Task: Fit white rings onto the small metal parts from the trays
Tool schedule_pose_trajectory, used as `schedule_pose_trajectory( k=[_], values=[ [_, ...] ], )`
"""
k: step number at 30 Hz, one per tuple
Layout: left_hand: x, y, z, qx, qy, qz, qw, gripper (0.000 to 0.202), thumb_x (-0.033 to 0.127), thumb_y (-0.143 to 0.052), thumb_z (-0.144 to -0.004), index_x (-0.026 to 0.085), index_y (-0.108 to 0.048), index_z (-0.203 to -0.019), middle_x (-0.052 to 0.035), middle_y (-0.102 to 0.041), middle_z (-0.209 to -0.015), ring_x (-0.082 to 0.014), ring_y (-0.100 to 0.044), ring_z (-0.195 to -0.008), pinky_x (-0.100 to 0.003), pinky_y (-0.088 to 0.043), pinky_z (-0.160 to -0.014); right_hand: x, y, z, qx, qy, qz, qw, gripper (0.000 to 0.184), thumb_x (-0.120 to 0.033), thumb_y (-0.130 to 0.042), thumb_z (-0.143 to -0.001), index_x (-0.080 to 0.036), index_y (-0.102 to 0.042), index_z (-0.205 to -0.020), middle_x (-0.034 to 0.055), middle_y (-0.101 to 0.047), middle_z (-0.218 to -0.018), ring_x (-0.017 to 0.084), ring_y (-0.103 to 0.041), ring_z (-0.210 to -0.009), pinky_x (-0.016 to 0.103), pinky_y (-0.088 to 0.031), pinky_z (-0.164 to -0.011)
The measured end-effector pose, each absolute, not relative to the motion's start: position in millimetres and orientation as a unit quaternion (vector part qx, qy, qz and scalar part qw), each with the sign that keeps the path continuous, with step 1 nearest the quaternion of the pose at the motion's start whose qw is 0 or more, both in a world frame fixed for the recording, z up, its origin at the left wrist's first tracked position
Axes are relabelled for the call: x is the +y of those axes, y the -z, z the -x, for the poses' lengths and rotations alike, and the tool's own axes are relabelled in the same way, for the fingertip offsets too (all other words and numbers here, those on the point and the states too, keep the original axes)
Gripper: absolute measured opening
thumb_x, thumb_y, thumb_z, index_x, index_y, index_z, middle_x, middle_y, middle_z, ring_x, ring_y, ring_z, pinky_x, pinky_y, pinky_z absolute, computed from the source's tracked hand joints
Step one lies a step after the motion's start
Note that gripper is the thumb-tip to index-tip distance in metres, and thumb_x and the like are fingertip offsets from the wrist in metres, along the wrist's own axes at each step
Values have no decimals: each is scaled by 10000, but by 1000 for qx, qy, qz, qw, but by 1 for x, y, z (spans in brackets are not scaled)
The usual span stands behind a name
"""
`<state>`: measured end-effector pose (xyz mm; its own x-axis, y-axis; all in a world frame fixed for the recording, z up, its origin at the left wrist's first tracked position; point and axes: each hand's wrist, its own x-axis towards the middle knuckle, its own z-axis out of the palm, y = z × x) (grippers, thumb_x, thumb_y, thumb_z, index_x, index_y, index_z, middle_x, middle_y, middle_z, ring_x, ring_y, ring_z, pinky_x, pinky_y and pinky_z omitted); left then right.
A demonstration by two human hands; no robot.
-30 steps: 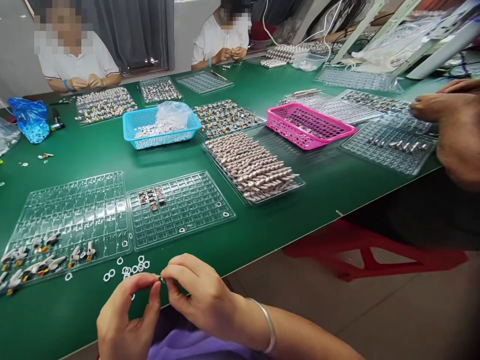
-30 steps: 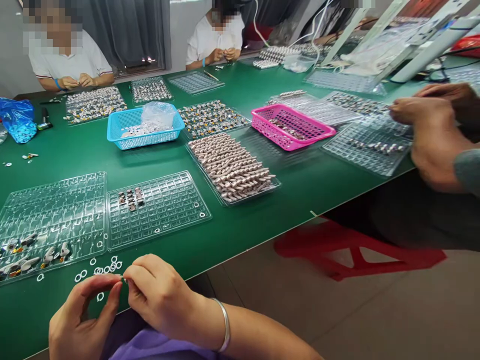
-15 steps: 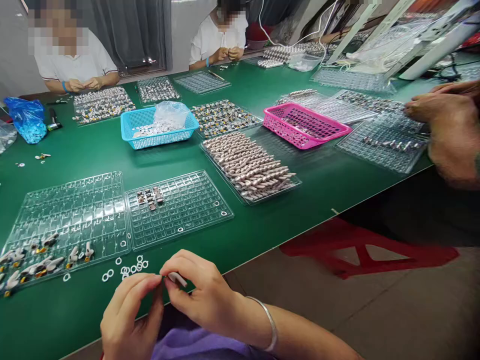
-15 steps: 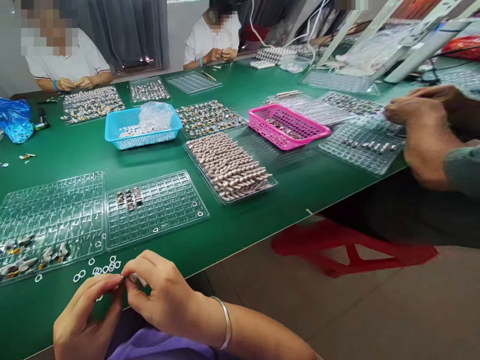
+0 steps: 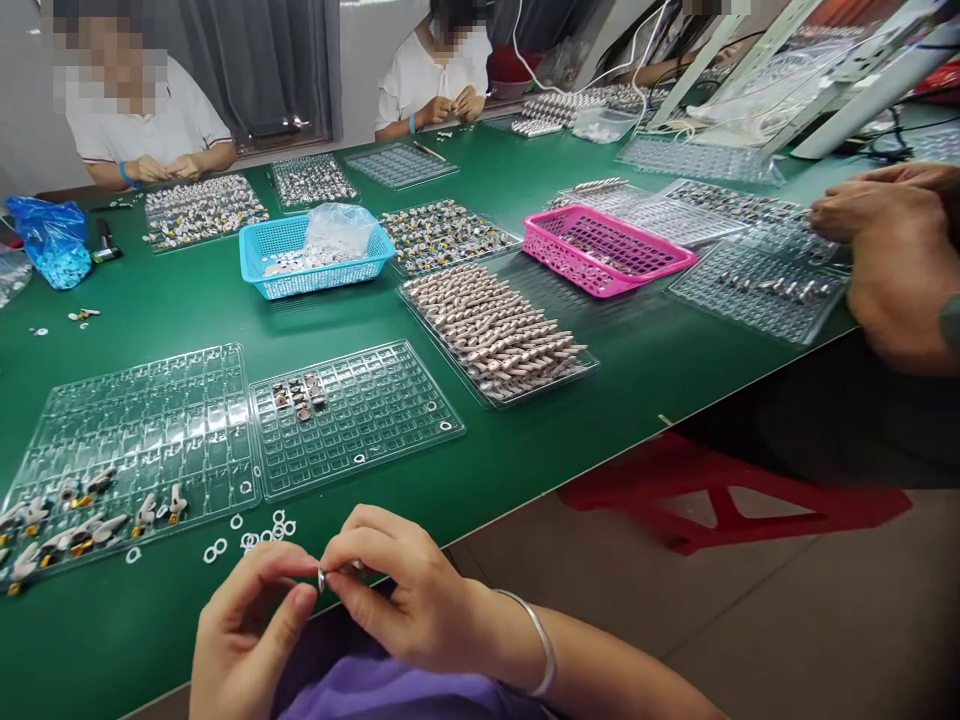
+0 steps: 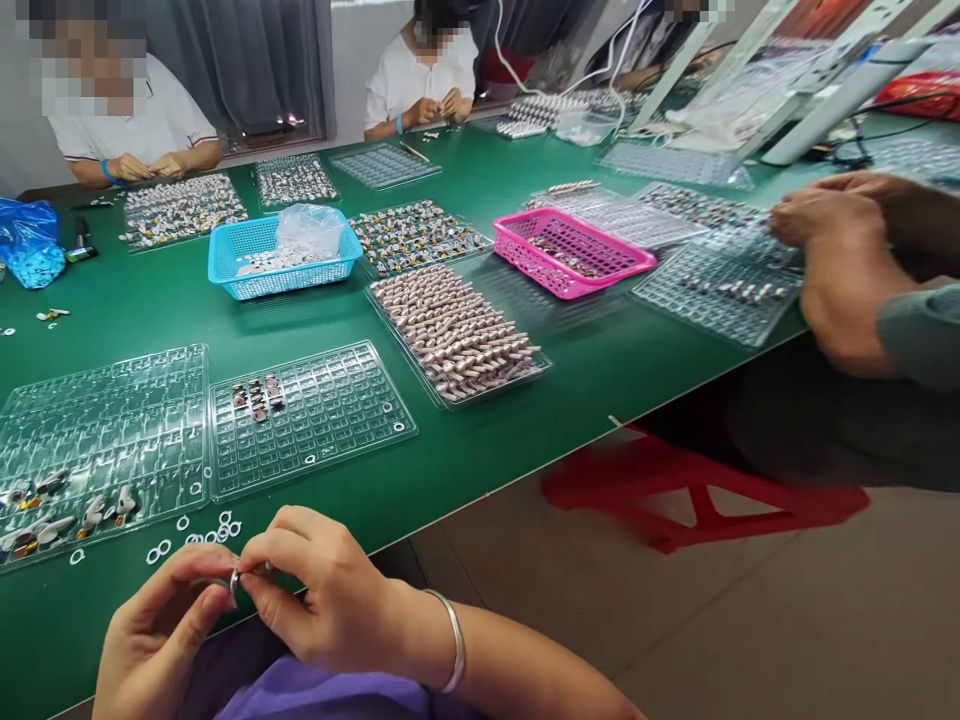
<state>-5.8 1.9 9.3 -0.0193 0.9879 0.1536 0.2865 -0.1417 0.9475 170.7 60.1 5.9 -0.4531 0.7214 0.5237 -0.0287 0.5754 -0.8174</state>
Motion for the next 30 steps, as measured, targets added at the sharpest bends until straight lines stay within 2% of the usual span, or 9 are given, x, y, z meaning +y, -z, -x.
schedule_pose_trajectory(
  k=[5, 11, 14, 19, 24, 30],
  values=[
    [7, -13, 11, 512, -475, -585, 414, 92, 196, -725, -813, 269, -694, -860, 18, -610, -826, -132, -616, -762, -182, -535, -664, 64, -2, -175, -745, -484, 196, 415, 87, -180, -537, -908, -167, -596, -845, 12, -538, -730, 115, -496, -665, 213, -441, -612],
    [8, -20, 13, 518, -405, -660, 362, 88, 204, -720, -817, 257, -667, -771, 4, -611, -903, -144, -609, -843, -195, -509, -745, 68, 3, -178, -736, -526, 156, 397, 69, -153, -566, -869, -167, -604, -813, -6, -515, -695, 112, -476, -649, 218, -403, -605],
    [9, -25, 13, 520, -387, -692, 319, 124, 201, -708, -824, 245, -629, -739, 2, -611, -913, -142, -615, -837, -191, -502, -739, 69, 3, -179, -729, -544, 147, 390, 61, -139, -583, -853, -164, -617, -808, -6, -517, -700, 108, -479, -646, 214, -392, -598],
    [5, -23, 15, 487, -358, -747, 277, 169, 93, -584, -880, 248, -613, -819, -17, -565, -1001, -150, -639, -890, -202, -518, -719, 71, 3, -181, -720, -563, 133, 383, 57, -137, -584, -853, -163, -618, -815, -7, -504, -702, 110, -481, -648, 216, -395, -607],
    [1, -22, 13, 451, -369, -768, 264, 239, 7, -490, -890, 227, -581, -907, -18, -489, -997, -99, -617, -727, -188, -517, -625, 71, 3, -181, -722, -560, 121, 388, 54, -150, -584, -861, -163, -609, -814, -9, -497, -691, 112, -480, -647, 216, -401, -611],
    [-2, -20, 6, 440, -406, -784, 161, 302, -58, -475, -826, 206, -591, -914, -32, -496, -941, -161, -541, -869, -249, -495, -715, 69, 2, -179, -738, -524, 125, 407, 96, -202, -551, -894, -161, -598, -821, 0, -511, -681, 113, -491, -637, 211, -416, -594]
  ],
)
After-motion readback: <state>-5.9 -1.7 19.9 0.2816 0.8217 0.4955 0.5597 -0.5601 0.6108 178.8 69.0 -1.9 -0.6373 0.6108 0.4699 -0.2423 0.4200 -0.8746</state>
